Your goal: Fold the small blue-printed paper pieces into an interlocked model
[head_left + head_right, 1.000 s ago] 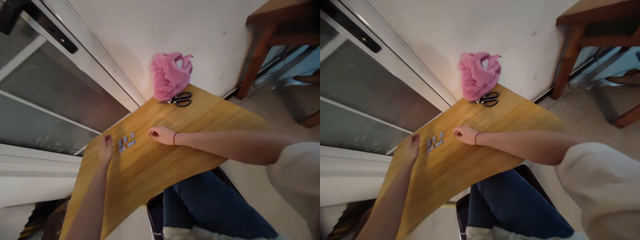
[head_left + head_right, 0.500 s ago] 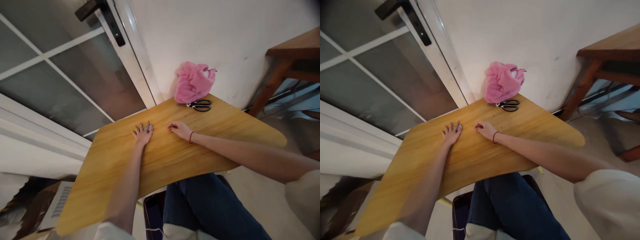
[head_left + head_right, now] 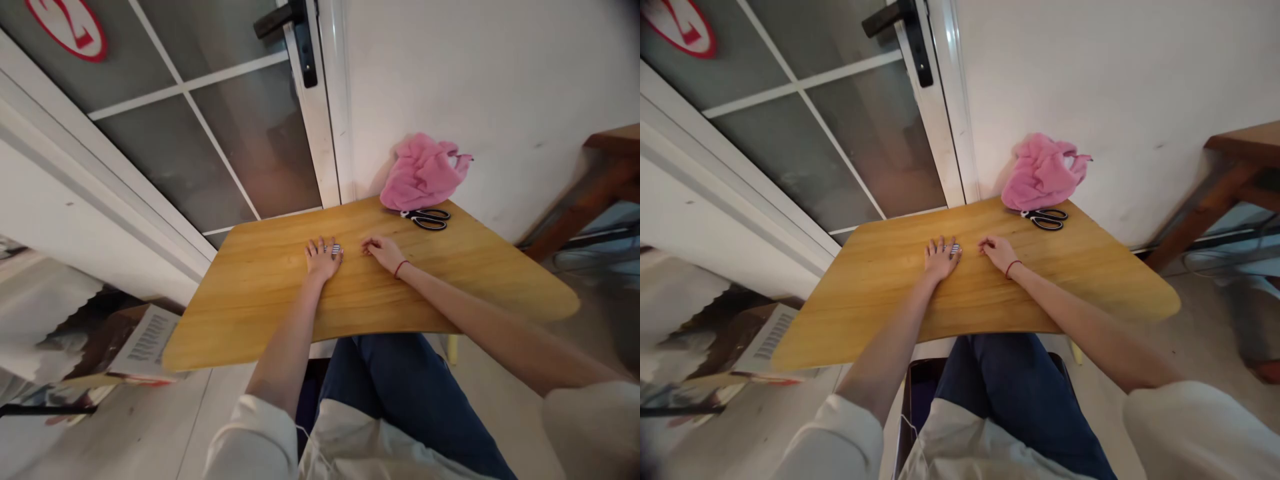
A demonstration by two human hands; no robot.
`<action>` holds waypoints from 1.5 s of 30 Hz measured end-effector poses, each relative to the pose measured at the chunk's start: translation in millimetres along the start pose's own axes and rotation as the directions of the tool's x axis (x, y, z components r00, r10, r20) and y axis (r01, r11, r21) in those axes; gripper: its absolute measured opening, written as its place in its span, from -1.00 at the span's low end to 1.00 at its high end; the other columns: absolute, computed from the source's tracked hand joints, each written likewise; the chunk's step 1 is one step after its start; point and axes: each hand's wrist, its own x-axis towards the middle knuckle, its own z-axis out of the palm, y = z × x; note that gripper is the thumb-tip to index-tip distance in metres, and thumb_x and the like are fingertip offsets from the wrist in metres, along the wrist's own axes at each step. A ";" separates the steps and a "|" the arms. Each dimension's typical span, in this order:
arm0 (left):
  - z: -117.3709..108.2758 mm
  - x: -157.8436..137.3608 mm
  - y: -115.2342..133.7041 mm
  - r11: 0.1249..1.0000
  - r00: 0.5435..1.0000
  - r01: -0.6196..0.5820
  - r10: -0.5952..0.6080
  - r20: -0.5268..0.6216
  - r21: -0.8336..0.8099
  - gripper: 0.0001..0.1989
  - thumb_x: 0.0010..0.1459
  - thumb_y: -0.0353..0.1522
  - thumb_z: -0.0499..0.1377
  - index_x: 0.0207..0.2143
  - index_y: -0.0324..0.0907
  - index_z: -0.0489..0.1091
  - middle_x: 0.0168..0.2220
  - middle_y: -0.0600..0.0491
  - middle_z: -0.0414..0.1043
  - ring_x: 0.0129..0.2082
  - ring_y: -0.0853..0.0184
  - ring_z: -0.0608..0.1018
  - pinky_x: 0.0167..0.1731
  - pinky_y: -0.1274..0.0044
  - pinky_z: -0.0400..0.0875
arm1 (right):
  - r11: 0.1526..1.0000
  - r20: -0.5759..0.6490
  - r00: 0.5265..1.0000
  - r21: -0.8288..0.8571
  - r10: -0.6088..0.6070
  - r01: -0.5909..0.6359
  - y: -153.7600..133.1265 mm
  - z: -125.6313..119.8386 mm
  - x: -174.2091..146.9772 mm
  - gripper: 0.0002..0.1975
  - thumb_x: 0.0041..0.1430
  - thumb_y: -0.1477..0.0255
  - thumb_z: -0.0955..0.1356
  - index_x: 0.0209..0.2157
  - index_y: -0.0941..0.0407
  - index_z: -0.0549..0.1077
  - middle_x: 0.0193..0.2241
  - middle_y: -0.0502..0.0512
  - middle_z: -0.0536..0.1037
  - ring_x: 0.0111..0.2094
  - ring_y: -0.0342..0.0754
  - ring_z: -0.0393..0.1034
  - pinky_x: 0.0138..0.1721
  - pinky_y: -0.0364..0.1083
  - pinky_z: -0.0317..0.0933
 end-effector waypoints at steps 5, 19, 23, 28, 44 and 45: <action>2.6 -21.7 13.5 1.000 0.999 -0.028 0.028 -0.016 -0.014 -0.33 0.20 0.05 -0.27 0.31 0.06 -0.08 0.37 0.10 -0.22 0.34 -0.07 -0.21 0.26 0.13 -0.29 | 1.000 -0.020 1.000 -0.021 0.012 -0.012 -1.9 1.4 2.1 -0.84 0.04 0.60 0.22 -0.46 0.16 0.41 -0.51 0.05 0.49 -0.49 -0.16 0.39 -0.26 -0.07 0.34; 5.0 -81.8 42.2 0.991 0.991 -0.131 0.131 -0.015 0.008 -0.35 0.22 0.02 -0.26 0.31 0.04 -0.08 0.37 0.10 -0.22 0.34 -0.04 -0.20 0.26 0.12 -0.27 | 0.997 -0.049 0.999 -0.070 0.010 -0.014 -6.6 2.7 0.1 -0.81 0.00 0.64 0.22 -0.47 0.16 0.43 -0.54 -0.02 0.49 -0.47 -0.19 0.36 -0.26 -0.15 0.30; 3.9 -93.4 44.1 0.988 0.988 -0.154 0.155 -0.018 0.026 -0.35 0.23 0.02 -0.27 0.31 0.04 -0.08 0.37 0.09 -0.19 0.34 -0.04 -0.18 0.26 0.12 -0.23 | 0.999 -0.055 0.998 -0.050 0.009 -0.011 -7.9 2.3 -1.5 -0.80 -0.02 0.65 0.21 -0.49 0.16 0.42 -0.57 -0.02 0.47 -0.50 -0.18 0.35 -0.29 -0.14 0.29; 5.6 -110.0 46.7 0.983 0.982 -0.176 0.179 -0.054 0.048 -0.36 0.24 0.00 -0.25 0.31 0.01 -0.07 0.36 0.05 -0.15 0.34 -0.03 -0.14 0.25 0.13 -0.18 | 1.000 -0.047 0.999 -0.012 0.005 -0.006 -10.2 1.7 -3.4 -0.80 -0.03 0.66 0.21 -0.51 0.17 0.42 -0.59 -0.03 0.46 -0.51 -0.20 0.35 -0.34 -0.19 0.27; 7.0 -124.8 52.2 0.986 0.987 -0.161 0.162 -0.013 0.039 -0.34 0.22 0.03 -0.27 0.31 0.03 -0.09 0.37 0.10 -0.25 0.34 -0.04 -0.22 0.27 0.14 -0.27 | 0.999 -0.184 0.983 -0.048 0.014 -0.023 -16.8 2.7 -55.0 -0.84 -0.02 0.64 0.24 -0.45 0.14 0.40 -0.42 0.02 0.51 -0.33 -0.15 0.39 -0.13 -0.10 0.27; 7.5 -123.0 52.7 0.988 0.988 -0.153 0.153 -0.010 0.036 -0.34 0.22 0.03 -0.27 0.31 0.04 -0.09 0.37 0.11 -0.25 0.34 -0.04 -0.23 0.27 0.14 -0.28 | 0.998 -0.201 0.980 -0.059 0.006 -0.018 -16.6 1.9 -60.8 -0.84 -0.02 0.64 0.24 -0.44 0.14 0.40 -0.39 0.03 0.51 -0.30 -0.14 0.39 -0.10 -0.09 0.26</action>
